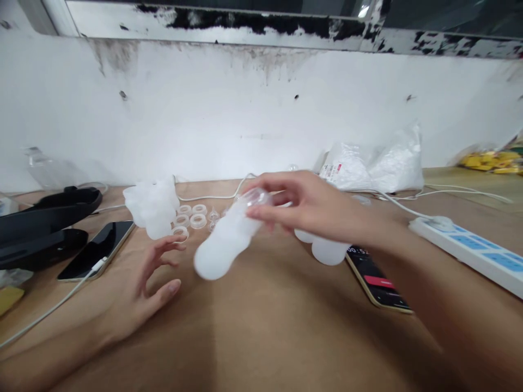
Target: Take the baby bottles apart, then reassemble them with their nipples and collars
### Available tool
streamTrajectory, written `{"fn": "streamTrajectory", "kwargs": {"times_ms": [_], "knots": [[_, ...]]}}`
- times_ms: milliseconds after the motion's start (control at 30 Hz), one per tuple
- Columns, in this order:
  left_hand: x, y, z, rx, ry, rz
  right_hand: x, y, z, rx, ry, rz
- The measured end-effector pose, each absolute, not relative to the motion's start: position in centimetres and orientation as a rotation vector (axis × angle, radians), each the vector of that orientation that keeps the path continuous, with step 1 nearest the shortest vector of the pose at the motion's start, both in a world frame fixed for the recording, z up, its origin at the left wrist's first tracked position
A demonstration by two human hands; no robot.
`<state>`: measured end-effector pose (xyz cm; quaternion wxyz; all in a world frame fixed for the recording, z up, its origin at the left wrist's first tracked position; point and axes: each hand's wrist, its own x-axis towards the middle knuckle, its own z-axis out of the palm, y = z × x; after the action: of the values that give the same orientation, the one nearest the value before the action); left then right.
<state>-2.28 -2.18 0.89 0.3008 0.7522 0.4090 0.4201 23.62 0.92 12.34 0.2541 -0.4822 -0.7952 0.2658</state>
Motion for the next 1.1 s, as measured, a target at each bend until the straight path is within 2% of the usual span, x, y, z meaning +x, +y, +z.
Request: {"fn": "streamTrajectory", "kwargs": {"times_ms": [133,267,633,933,1100], "knots": [[-2.4,-1.9,0.8,2.01,1.11,1.112,26.1,1.7,13.4,-1.901,-2.249,0.336],[-2.3,-1.7,0.8,1.994,1.098,1.131,26.0,3.4,12.0,-2.161,-2.109,-0.008],[-2.4,-1.9,0.8,2.01,1.09,1.077,24.4,7.4,11.0,-2.225,-2.056,-0.384],[-2.3,-2.0,1.0,1.989,1.088,1.055,24.4,9.5,10.7,-2.216,-2.073,-0.32],[-2.4,-2.0,1.0,2.047,1.097,1.04,24.3,8.0,10.8,-2.113,-1.979,-0.46]]}}
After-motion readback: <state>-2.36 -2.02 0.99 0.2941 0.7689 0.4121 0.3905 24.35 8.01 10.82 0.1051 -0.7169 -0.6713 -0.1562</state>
